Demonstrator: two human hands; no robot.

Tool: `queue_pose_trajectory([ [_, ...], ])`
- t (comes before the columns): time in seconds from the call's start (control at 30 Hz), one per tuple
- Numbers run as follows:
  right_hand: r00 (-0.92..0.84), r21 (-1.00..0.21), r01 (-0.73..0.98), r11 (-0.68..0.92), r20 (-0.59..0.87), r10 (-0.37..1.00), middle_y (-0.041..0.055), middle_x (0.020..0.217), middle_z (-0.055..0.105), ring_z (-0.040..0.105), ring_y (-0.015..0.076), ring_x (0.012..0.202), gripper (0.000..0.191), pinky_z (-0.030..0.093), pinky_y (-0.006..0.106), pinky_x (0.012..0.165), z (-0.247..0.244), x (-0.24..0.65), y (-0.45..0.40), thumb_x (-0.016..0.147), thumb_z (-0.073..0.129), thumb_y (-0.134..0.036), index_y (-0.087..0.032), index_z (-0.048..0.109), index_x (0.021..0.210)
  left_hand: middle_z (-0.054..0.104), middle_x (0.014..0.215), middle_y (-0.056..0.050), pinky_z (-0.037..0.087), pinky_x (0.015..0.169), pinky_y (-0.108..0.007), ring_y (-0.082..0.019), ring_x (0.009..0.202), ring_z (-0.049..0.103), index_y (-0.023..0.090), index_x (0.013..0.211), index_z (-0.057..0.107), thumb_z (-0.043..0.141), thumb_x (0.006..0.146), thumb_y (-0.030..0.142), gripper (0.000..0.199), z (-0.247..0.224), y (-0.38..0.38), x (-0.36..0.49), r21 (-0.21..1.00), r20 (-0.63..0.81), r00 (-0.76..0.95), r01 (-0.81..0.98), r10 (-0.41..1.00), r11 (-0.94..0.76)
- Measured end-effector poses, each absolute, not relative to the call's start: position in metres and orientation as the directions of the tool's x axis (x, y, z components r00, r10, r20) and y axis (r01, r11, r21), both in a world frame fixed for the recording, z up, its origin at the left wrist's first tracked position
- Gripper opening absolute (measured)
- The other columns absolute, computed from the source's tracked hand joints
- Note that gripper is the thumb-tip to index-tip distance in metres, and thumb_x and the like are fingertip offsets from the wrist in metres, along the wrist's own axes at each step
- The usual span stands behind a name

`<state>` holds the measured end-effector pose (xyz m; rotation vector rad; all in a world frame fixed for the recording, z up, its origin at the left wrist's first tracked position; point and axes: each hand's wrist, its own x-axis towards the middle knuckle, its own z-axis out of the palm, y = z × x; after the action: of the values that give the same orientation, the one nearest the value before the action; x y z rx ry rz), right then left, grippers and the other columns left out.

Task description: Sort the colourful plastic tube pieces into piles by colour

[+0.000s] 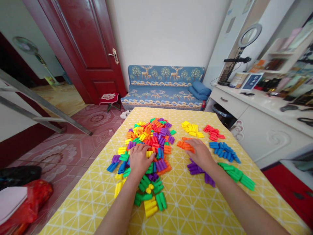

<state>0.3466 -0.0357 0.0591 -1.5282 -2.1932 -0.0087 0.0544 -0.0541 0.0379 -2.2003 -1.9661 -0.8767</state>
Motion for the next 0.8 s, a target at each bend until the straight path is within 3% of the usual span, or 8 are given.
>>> queue_pose_trajectory([
  [0.2, -0.284, -0.096, 0.940, 0.328, 0.314, 0.906, 0.0105, 0.111, 0.066, 0.056, 0.0260, 0.104, 0.034, 0.043, 0.038, 0.091, 0.061, 0.342, 0.012, 0.083, 0.058, -0.019, -0.018, 0.067, 0.116, 0.069, 0.108, -0.003, 0.038, 0.095, -0.044, -0.028, 0.104, 0.057, 0.029, 0.100, 0.069, 0.064, 0.079, 0.047, 0.028, 0.038, -0.055, 0.055, 0.315, 0.453, 0.022, 0.931, 0.891, -0.183],
  [0.43, -0.294, -0.074, 0.944, 0.321, 0.247, 0.923, 0.0109, 0.115, 0.066, 0.055, 0.0256, 0.110, 0.024, 0.040, 0.040, 0.097, 0.047, 0.334, 0.019, 0.084, 0.059, -0.020, -0.019, 0.072, 0.104, 0.069, 0.108, -0.003, 0.038, 0.095, -0.045, -0.029, 0.105, 0.056, 0.029, 0.101, 0.070, 0.064, 0.079, 0.047, 0.028, 0.037, -0.054, 0.054, 0.311, 0.450, 0.032, 0.931, 0.892, -0.190],
  [0.53, -0.288, -0.125, 0.930, 0.345, 0.335, 0.897, 0.0119, 0.126, 0.061, 0.051, 0.0272, 0.117, 0.024, 0.039, 0.045, 0.099, 0.045, 0.327, 0.006, 0.086, 0.059, -0.024, -0.020, 0.071, 0.107, 0.069, 0.108, -0.004, 0.038, 0.095, -0.045, -0.028, 0.106, 0.056, 0.029, 0.101, 0.069, 0.064, 0.079, 0.047, 0.029, 0.037, -0.054, 0.054, 0.312, 0.454, 0.028, 0.931, 0.891, -0.188],
  [0.63, -0.346, -0.253, 0.844, 0.472, 0.415, 0.841, 0.0099, 0.123, 0.062, 0.053, 0.0252, 0.115, 0.024, 0.042, 0.044, 0.098, 0.048, 0.307, -0.021, 0.088, 0.058, -0.023, -0.021, 0.069, 0.109, 0.069, 0.108, -0.004, 0.038, 0.096, -0.044, -0.028, 0.106, 0.056, 0.029, 0.100, 0.069, 0.064, 0.079, 0.047, 0.028, 0.038, -0.054, 0.055, 0.318, 0.449, 0.024, 0.930, 0.893, -0.184],
  [0.8, -0.460, -0.427, 0.684, 0.592, 0.376, 0.804, 0.0052, 0.111, 0.065, 0.059, 0.0202, 0.102, 0.019, 0.048, 0.037, 0.091, 0.044, 0.259, -0.075, 0.085, 0.062, -0.022, -0.024, 0.069, 0.103, 0.068, 0.108, -0.004, 0.038, 0.095, -0.044, -0.029, 0.106, 0.056, 0.029, 0.101, 0.069, 0.064, 0.079, 0.047, 0.029, 0.039, -0.054, 0.055, 0.311, 0.446, 0.025, 0.933, 0.895, -0.181],
])
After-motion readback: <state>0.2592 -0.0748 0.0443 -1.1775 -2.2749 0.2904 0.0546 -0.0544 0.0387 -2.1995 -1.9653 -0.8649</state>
